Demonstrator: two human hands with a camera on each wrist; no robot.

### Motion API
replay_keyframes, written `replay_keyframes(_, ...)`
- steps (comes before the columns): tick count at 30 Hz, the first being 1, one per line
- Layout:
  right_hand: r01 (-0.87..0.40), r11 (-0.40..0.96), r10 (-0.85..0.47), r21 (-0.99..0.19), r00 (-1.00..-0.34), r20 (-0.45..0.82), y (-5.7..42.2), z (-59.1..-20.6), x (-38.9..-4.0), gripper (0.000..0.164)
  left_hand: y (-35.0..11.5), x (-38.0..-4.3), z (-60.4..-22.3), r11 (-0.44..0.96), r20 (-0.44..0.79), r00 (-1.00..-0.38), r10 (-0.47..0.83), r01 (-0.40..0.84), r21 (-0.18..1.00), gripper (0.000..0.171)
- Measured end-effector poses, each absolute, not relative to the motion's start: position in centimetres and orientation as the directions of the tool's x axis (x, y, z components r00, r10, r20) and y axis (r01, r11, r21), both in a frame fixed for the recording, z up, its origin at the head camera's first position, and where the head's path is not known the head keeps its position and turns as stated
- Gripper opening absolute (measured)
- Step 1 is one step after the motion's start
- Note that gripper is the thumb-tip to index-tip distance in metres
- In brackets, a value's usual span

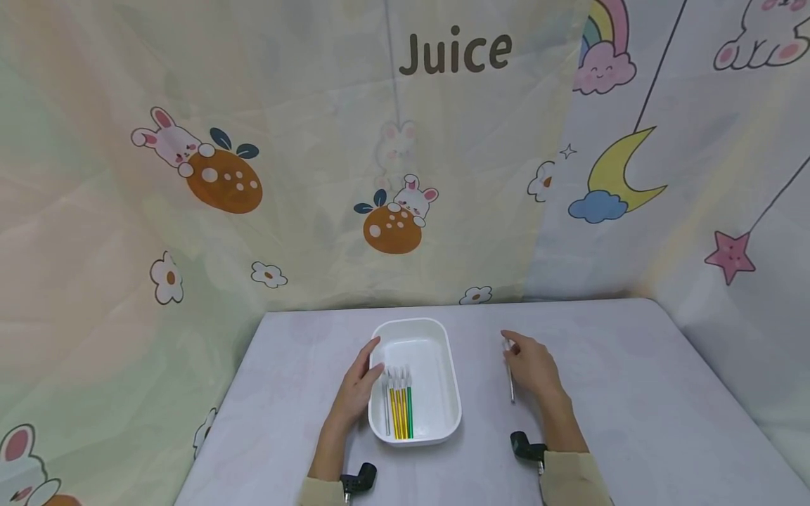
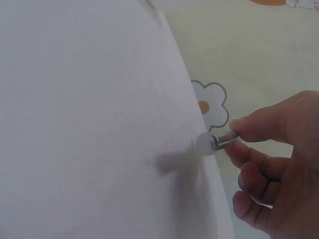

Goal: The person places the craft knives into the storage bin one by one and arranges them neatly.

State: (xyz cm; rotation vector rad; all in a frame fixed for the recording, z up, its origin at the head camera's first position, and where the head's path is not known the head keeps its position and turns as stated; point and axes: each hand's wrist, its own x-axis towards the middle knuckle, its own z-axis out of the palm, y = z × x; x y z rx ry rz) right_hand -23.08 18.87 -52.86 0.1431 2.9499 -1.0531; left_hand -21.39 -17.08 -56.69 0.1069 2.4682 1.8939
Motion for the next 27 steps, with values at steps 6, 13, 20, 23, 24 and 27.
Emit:
replay_keyframes(6,0.047,0.737,0.07,-0.674,-0.998,0.007,18.2,-52.3,-23.1,0.049,-17.1,-21.4,-56.6,0.259,0.018,-0.997,0.073,0.036,0.965,0.054)
replay_keyframes(13,0.008,0.718,0.06,-0.696,-0.997,0.05,17.1,-52.2,-23.1,0.049,-17.1,-21.3,-56.6,0.253,0.016,-0.997,0.077,0.035,0.967,0.053)
replay_keyframes(20,-0.039,0.709,0.037,-0.705,-0.995,0.093,16.0,-51.6,-23.0,0.05,-17.1,-21.3,-56.6,0.251,0.018,-0.997,0.08,0.037,0.967,0.054)
replay_keyframes(23,-0.059,0.705,0.034,-0.707,-0.993,0.117,15.5,-51.3,-22.9,0.049,-17.1,-21.4,-56.7,0.247,0.02,-0.997,0.081,0.04,0.968,0.054)
replay_keyframes(24,-0.061,0.704,0.035,-0.708,-0.992,0.12,15.3,-51.2,-22.8,0.049,-17.1,-21.4,-56.7,0.248,0.021,-0.996,0.081,0.041,0.968,0.054)
replay_keyframes(27,-0.062,0.701,0.039,-0.71,-0.991,0.125,14.6,-50.9,-22.6,0.049,-17.1,-21.4,-56.6,0.253,0.022,-0.997,0.077,0.041,0.967,0.053)
